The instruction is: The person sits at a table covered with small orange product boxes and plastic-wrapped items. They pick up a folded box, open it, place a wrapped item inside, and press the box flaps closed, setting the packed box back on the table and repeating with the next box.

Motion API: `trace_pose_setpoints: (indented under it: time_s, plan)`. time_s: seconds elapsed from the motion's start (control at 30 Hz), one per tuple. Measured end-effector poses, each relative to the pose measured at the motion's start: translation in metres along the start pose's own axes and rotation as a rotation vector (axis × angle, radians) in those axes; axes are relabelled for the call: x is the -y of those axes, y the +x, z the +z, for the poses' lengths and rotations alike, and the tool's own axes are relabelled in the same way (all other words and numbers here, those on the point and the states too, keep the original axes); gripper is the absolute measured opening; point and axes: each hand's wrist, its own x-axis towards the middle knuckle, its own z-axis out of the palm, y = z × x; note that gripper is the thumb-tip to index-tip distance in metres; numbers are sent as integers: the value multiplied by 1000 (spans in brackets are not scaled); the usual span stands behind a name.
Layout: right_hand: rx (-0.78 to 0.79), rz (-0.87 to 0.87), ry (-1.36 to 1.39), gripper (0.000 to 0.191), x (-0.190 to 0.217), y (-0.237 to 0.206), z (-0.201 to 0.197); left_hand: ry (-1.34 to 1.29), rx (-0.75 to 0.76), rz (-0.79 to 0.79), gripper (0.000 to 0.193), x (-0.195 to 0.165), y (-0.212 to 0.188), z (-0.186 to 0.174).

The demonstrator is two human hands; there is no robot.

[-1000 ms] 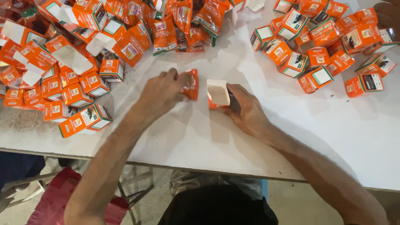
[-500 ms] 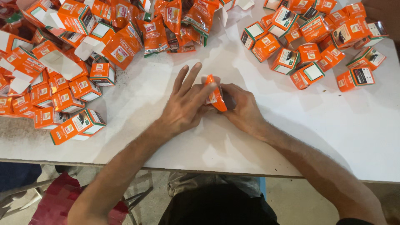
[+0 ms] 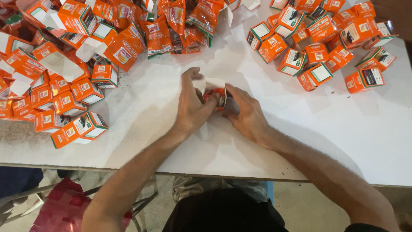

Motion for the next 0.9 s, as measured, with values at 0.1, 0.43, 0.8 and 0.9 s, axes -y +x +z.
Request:
trace_pose_setpoints:
  time_s: [0.1,0.43,0.8,0.9]
  plan:
    - [12,62,57,69,-5,-2,8,-98,85,-188,28,13,9,0]
    - [24,-139,-217,54,-1,4,17,-835,390,-486,29,31,19,-44]
    - [70,44,-84,44,15,4,25,-57,247,535,37,21,-2,-50]
    - [44,64,-7,51,12,2,26,1,349,626,41,21,-7,-60]
